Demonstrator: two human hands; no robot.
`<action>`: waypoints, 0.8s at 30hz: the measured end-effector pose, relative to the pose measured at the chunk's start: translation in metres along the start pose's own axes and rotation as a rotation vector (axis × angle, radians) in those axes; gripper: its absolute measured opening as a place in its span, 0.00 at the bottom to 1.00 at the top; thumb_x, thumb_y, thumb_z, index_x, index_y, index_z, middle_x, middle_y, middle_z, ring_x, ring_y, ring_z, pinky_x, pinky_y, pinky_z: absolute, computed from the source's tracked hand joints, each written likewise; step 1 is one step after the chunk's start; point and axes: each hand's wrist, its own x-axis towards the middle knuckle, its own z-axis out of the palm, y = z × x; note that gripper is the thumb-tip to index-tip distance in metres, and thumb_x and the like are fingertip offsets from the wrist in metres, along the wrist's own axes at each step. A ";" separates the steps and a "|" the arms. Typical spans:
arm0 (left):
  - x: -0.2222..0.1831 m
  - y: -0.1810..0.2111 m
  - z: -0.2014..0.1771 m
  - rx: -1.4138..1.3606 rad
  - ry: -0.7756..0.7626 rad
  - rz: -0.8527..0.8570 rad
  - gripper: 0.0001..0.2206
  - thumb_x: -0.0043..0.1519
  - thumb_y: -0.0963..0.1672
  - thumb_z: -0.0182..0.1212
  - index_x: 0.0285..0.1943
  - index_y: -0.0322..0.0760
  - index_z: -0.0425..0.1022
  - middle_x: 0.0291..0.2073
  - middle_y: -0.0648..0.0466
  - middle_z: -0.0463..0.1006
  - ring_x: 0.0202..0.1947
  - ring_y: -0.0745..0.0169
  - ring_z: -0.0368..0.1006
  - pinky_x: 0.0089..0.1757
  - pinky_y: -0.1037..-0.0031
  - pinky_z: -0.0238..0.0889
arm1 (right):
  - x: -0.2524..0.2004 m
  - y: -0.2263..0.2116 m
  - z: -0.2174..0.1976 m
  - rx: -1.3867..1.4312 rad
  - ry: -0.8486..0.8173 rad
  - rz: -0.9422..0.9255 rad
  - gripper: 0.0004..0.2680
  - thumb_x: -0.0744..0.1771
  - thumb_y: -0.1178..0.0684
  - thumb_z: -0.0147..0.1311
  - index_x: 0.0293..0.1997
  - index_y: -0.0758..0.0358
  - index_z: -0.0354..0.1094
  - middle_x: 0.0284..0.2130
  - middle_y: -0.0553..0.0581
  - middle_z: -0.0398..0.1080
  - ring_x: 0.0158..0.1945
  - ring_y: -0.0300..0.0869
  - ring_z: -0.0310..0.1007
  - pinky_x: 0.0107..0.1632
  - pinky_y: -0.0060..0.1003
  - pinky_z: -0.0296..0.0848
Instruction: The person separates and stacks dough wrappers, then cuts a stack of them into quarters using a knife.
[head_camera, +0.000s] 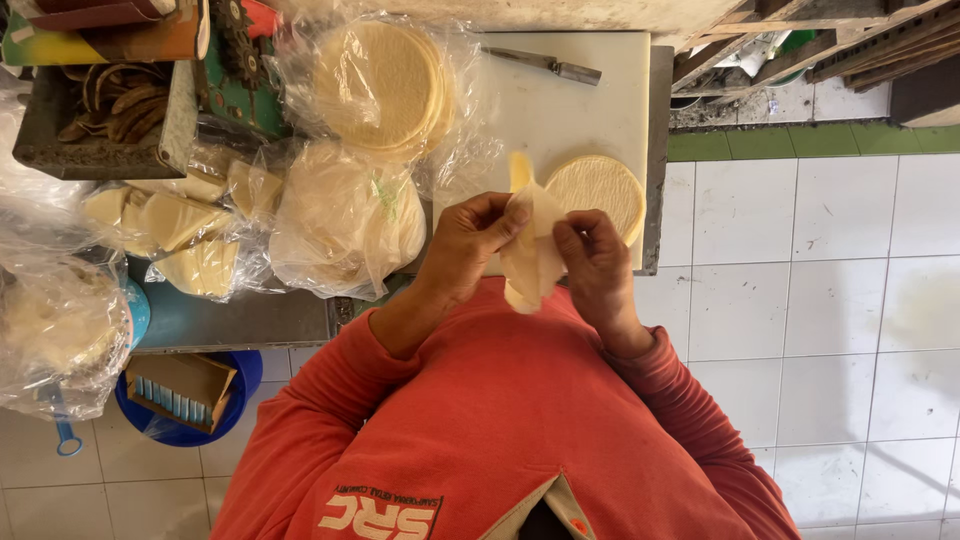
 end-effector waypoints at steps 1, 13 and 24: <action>-0.002 0.004 0.003 0.060 0.034 0.019 0.09 0.70 0.43 0.64 0.53 0.33 0.82 0.37 0.56 0.80 0.36 0.72 0.70 0.39 0.80 0.65 | 0.003 -0.006 -0.001 0.030 0.002 0.030 0.11 0.74 0.51 0.55 0.58 0.68 0.66 0.41 0.58 0.70 0.41 0.36 0.66 0.44 0.30 0.69; -0.015 0.016 0.028 0.467 -0.007 0.362 0.06 0.71 0.41 0.59 0.51 0.32 0.76 0.47 0.55 0.74 0.43 0.71 0.75 0.44 0.78 0.71 | 0.011 -0.047 0.026 0.153 -0.027 -0.121 0.11 0.71 0.56 0.57 0.57 0.70 0.66 0.45 0.55 0.74 0.47 0.34 0.74 0.51 0.29 0.76; -0.010 0.003 0.017 0.474 -0.001 0.287 0.15 0.71 0.47 0.58 0.58 0.31 0.69 0.41 0.55 0.76 0.40 0.75 0.71 0.42 0.80 0.68 | 0.009 -0.032 0.026 -0.324 0.022 -0.493 0.04 0.73 0.57 0.54 0.47 0.65 0.64 0.39 0.52 0.68 0.40 0.33 0.69 0.43 0.27 0.70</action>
